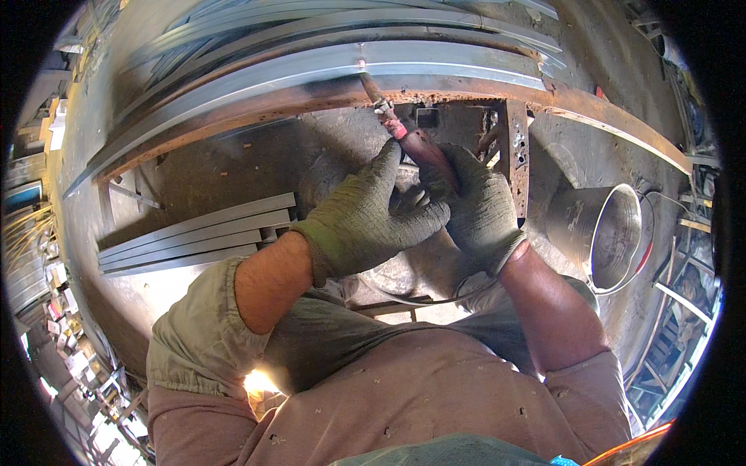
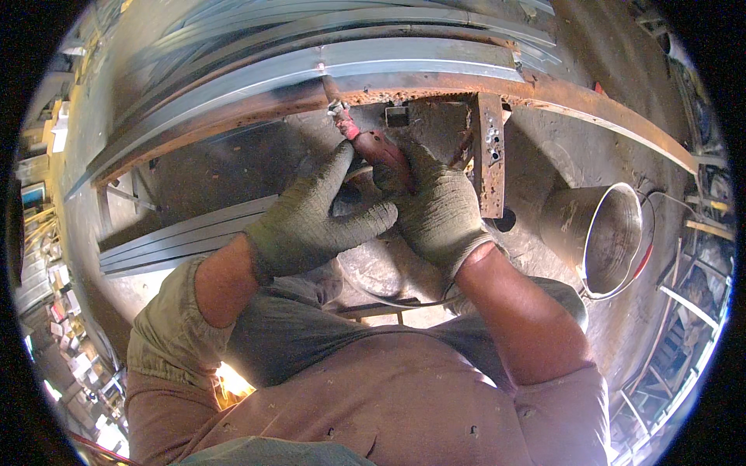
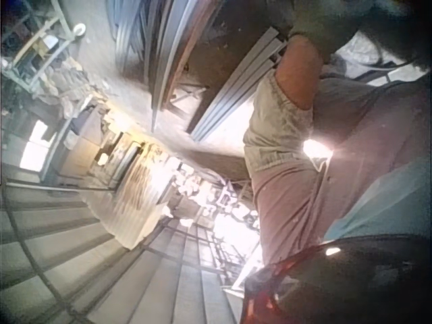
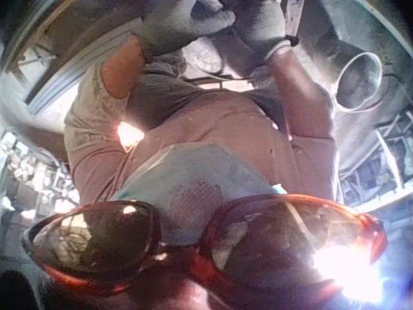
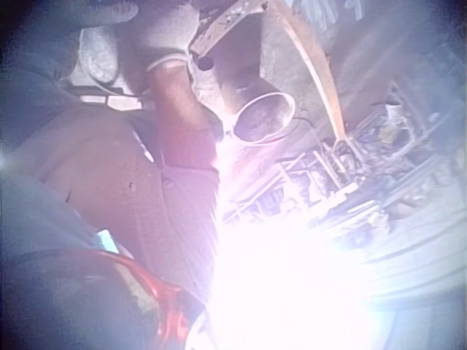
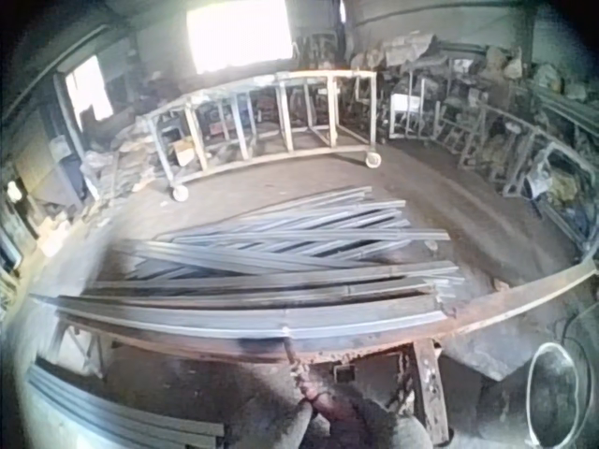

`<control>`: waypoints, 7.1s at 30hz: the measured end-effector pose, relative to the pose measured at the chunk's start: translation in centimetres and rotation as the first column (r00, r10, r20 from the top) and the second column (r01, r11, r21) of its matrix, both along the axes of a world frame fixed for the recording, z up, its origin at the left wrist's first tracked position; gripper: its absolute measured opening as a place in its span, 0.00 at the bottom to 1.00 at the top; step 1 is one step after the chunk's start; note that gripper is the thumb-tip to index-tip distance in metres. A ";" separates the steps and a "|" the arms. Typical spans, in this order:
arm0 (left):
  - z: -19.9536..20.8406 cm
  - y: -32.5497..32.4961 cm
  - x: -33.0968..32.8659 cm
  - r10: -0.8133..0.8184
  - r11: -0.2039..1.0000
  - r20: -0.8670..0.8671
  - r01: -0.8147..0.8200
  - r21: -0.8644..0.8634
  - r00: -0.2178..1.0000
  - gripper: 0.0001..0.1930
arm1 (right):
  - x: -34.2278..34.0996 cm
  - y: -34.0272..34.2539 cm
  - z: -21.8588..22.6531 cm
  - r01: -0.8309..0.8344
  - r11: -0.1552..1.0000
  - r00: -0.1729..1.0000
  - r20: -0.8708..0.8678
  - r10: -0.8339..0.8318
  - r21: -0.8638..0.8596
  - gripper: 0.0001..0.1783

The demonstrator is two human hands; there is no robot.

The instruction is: The person welds metal bars onto a curved frame using a welding torch, producing bright sparks. They repeatedly position bars, weld them in place, and adjust the assembly while seated on the floor.

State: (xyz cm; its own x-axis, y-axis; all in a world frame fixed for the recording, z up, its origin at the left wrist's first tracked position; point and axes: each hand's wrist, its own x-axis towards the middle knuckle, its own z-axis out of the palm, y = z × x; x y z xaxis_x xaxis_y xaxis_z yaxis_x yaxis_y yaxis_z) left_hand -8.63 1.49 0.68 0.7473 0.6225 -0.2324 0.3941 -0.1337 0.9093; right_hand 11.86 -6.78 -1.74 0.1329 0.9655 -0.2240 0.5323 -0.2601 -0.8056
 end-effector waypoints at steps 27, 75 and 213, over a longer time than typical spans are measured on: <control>0.4 0.0 -0.1 -0.016 0.995 0.008 0.015 0.094 1.000 0.51 | 0.4 -0.1 -1.2 -0.006 1.000 1.000 0.019 0.006 -0.018 0.21; -2.6 16.9 -7.5 0.418 0.728 -0.332 -0.093 0.680 0.846 0.29 | 13.3 -3.4 7.6 0.165 0.913 0.983 0.017 -0.185 0.373 0.21; -0.6 -2.5 10.4 0.009 0.955 0.056 -0.025 0.297 0.998 0.53 | 9.5 -3.8 5.2 0.184 0.982 0.973 -0.138 -0.188 -0.040 0.21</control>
State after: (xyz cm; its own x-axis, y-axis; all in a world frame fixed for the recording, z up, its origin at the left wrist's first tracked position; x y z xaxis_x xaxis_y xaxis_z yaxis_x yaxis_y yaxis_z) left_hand 1.74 -0.99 0.08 0.7421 0.6703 0.0047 0.3511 -0.3947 0.8491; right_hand 21.34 -10.57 3.48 0.2749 0.9202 -0.2787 0.3549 -0.3665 -0.8600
